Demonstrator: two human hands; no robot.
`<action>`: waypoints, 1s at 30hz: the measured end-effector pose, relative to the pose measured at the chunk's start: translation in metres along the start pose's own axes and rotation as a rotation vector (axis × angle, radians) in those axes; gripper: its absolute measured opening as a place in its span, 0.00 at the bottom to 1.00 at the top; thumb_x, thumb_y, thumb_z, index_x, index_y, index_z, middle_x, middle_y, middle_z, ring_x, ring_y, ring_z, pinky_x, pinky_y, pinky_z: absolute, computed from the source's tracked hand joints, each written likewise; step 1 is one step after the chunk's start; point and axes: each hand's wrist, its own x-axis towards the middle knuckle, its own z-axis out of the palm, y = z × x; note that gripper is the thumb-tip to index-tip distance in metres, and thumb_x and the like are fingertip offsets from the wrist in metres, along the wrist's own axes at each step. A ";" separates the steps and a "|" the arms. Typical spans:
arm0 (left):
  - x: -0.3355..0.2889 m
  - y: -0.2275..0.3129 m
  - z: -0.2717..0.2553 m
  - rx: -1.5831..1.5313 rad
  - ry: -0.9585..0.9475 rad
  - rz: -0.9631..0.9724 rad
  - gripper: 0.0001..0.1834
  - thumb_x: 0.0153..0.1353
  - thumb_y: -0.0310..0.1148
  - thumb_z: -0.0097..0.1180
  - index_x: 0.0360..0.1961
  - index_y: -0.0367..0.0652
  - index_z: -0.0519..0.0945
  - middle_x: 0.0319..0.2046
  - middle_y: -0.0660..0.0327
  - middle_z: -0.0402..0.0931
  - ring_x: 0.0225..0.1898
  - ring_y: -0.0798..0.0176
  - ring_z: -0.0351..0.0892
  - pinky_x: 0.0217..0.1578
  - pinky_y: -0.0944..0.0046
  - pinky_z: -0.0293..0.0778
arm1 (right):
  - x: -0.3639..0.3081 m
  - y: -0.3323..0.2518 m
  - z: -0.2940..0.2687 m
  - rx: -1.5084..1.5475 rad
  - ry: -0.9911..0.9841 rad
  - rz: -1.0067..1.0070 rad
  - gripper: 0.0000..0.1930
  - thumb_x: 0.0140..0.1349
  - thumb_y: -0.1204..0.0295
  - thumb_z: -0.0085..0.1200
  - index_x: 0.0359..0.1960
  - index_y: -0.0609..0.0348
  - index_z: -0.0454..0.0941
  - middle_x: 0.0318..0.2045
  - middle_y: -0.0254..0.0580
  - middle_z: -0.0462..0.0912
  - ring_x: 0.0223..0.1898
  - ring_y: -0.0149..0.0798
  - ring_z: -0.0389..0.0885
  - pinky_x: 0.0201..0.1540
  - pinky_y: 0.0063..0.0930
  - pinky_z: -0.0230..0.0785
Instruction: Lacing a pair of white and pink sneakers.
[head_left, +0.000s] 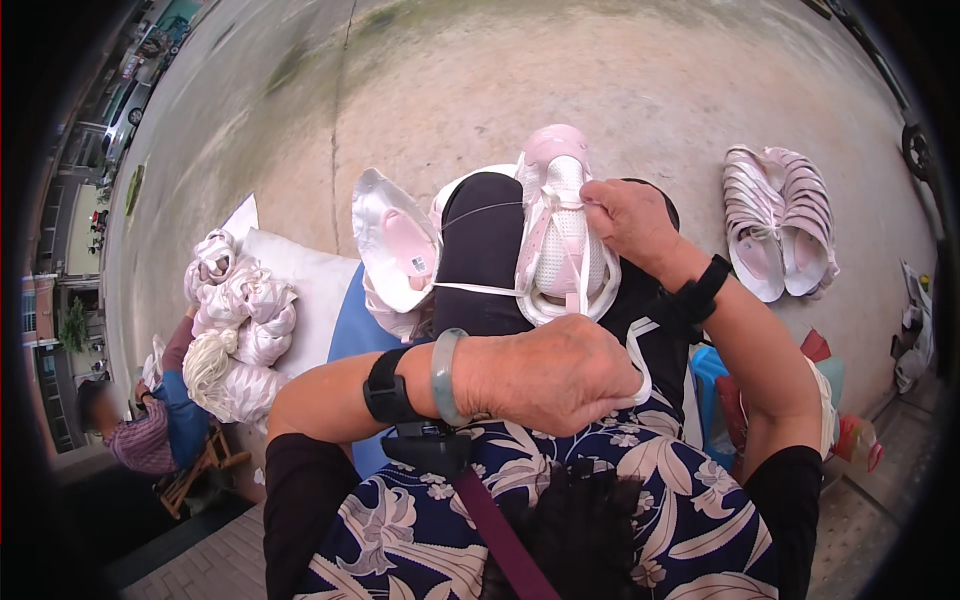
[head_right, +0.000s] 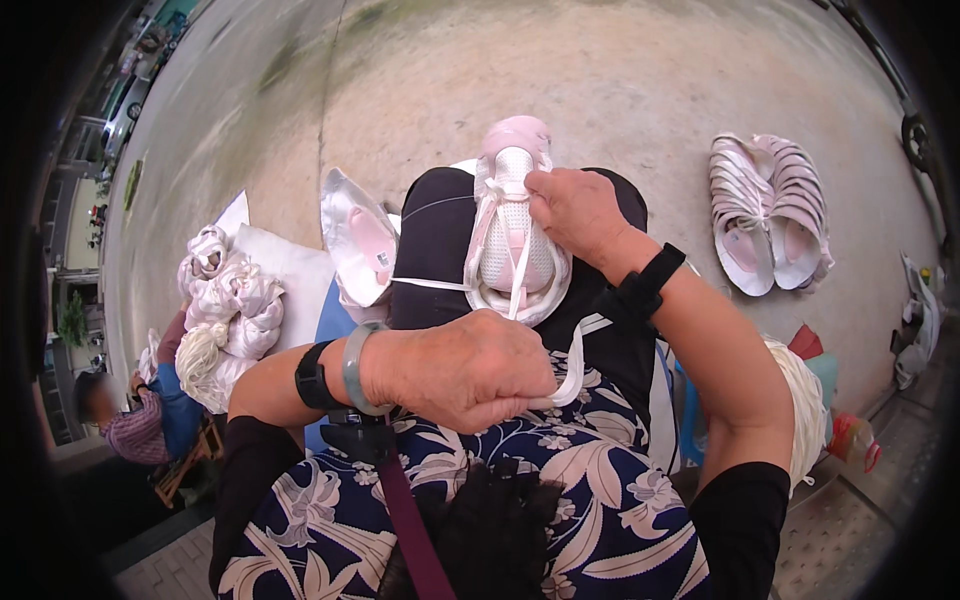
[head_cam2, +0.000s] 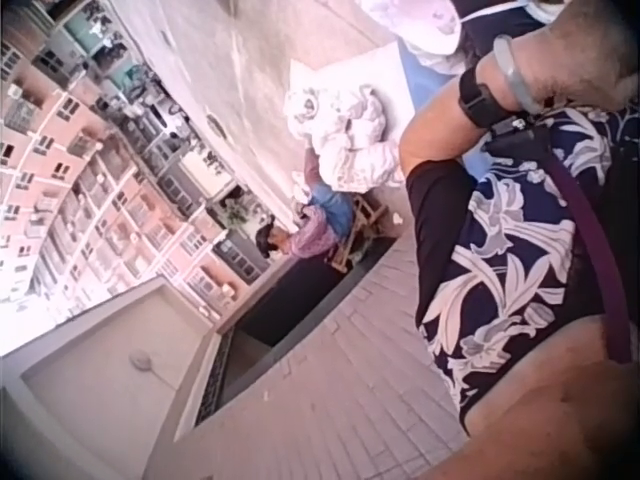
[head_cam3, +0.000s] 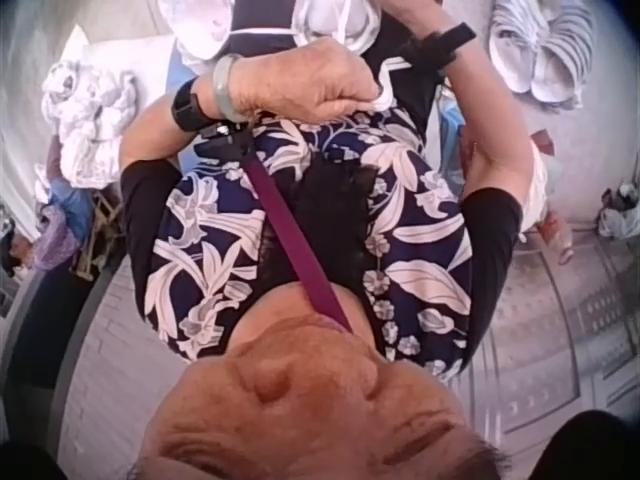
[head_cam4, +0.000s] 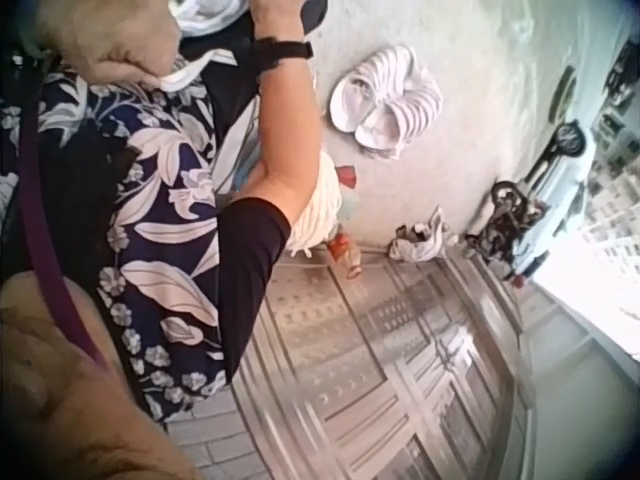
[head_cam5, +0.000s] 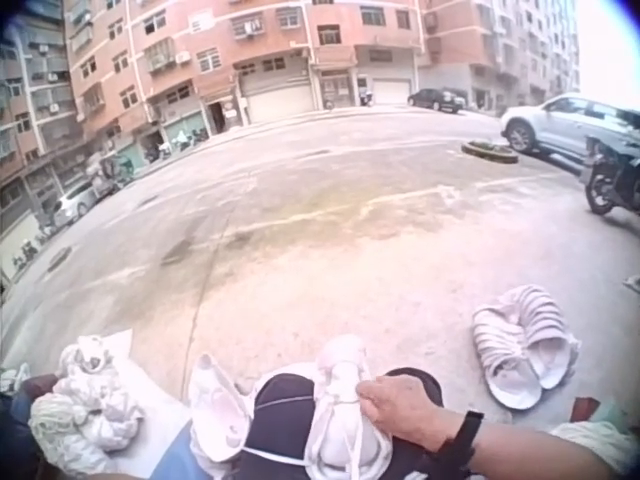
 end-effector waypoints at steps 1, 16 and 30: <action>0.000 0.001 -0.002 0.015 -0.002 -0.001 0.05 0.47 0.25 0.54 0.24 0.39 0.70 0.21 0.55 0.68 0.26 0.48 0.70 0.28 0.55 0.67 | 0.001 0.001 0.001 -0.041 0.018 -0.102 0.08 0.52 0.73 0.47 0.33 0.60 0.76 0.24 0.49 0.78 0.27 0.49 0.77 0.32 0.36 0.69; -0.018 0.010 -0.017 -0.025 0.070 -0.063 0.08 0.52 0.24 0.53 0.21 0.37 0.67 0.19 0.54 0.63 0.23 0.46 0.66 0.24 0.55 0.63 | -0.005 0.033 -0.003 1.216 -0.225 0.491 0.02 0.55 0.78 0.51 0.30 0.59 0.74 0.27 0.32 0.75 0.32 0.27 0.72 0.41 0.20 0.63; -0.013 0.013 -0.017 0.032 0.230 -0.023 0.05 0.52 0.26 0.53 0.22 0.37 0.73 0.16 0.53 0.67 0.22 0.47 0.69 0.24 0.55 0.64 | 0.042 0.025 -0.011 0.693 -0.365 0.609 0.17 0.54 0.58 0.59 0.21 0.60 0.77 0.23 0.36 0.77 0.27 0.29 0.76 0.31 0.23 0.70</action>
